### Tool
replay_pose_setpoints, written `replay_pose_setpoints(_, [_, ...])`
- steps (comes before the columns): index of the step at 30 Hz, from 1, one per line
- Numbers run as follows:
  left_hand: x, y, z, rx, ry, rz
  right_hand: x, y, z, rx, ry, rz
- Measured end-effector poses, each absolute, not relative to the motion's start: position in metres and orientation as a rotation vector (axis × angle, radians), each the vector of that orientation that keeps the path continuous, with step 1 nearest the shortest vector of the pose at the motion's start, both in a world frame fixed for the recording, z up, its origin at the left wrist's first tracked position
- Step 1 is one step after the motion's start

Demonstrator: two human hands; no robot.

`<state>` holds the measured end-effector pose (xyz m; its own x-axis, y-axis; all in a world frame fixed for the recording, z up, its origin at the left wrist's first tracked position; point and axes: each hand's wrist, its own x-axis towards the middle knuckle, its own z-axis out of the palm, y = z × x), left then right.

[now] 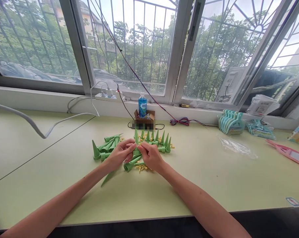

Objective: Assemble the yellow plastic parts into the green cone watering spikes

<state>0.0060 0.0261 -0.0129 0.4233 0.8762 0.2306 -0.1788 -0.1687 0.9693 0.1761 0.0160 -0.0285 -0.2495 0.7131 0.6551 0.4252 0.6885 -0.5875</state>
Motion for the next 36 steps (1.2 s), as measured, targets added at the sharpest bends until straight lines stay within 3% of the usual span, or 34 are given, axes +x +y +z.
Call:
replay_pose_setpoints(24, [0.006,0.025,-0.013,1.479,0.619,0.873,0.173,0.009,-0.024,-0.897,-2.006,-0.010])
replay_pose_setpoints(36, [0.005,0.030,-0.021,1.485,0.566,0.845,0.176,0.008,-0.021,-0.837,-2.083,0.134])
